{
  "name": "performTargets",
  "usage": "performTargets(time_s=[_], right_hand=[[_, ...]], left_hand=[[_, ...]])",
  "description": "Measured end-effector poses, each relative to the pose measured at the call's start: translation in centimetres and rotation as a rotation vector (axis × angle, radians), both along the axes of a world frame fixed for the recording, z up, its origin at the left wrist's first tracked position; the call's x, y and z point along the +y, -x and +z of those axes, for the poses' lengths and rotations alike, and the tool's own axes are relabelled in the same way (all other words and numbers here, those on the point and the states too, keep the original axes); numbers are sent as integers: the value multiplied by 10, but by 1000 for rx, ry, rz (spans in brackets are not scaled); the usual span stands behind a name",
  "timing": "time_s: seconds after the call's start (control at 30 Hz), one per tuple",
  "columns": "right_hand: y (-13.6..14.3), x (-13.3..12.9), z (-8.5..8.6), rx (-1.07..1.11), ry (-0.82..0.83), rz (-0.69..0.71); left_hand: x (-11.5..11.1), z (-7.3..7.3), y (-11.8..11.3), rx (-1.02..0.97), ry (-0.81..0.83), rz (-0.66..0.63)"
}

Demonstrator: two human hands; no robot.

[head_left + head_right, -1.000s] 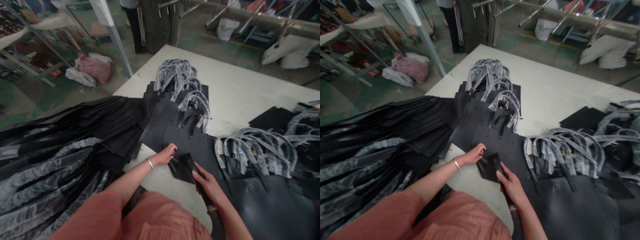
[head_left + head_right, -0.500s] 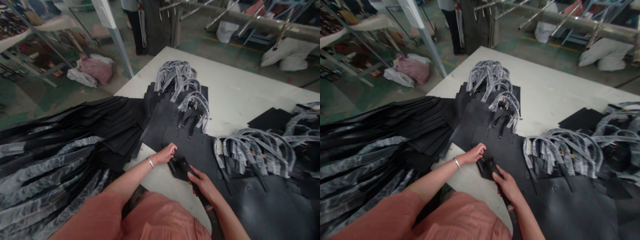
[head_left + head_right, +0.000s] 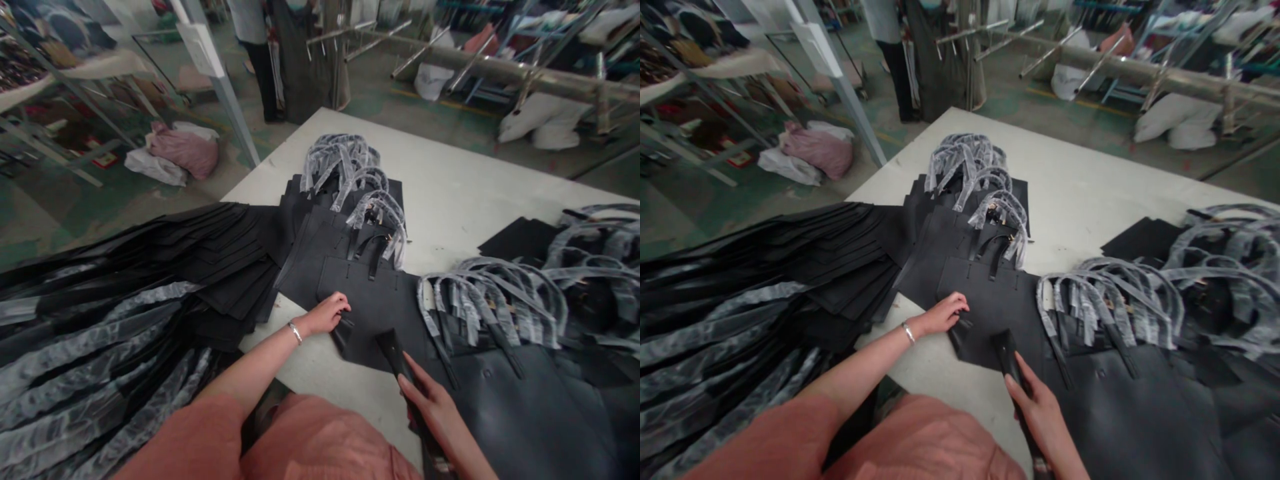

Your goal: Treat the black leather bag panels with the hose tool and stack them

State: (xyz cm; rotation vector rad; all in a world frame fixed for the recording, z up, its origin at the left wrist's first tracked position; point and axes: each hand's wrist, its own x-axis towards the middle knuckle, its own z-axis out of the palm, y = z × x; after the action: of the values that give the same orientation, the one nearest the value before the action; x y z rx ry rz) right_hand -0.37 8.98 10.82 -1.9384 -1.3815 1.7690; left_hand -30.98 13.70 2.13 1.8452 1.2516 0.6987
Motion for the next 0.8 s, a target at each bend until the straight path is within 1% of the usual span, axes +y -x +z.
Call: performTargets(time_s=[0.07, 0.17, 0.3, 0.47, 0.53, 0.63, 0.8], right_hand=[[3, -6, -1, 39, 28, 4], [16, -3, 1, 64, 47, 36], [42, 14, 1, 140, 67, 98], [66, 37, -7, 205, 145, 167], [69, 42, -10, 220, 142, 185], [66, 43, -10, 223, 150, 210], [58, 39, -4, 202, 242, 184]], left_hand=[[0, 1, -1, 29, -10, -4], [0, 2, -2, 10, 16, 6], [-2, 3, -4, -31, 37, 31], [-1, 0, -3, -66, 51, 33], [0, -2, -2, -83, 55, 32], [1, -6, -2, -101, 60, 42], [1, -9, -3, -119, 71, 51]])
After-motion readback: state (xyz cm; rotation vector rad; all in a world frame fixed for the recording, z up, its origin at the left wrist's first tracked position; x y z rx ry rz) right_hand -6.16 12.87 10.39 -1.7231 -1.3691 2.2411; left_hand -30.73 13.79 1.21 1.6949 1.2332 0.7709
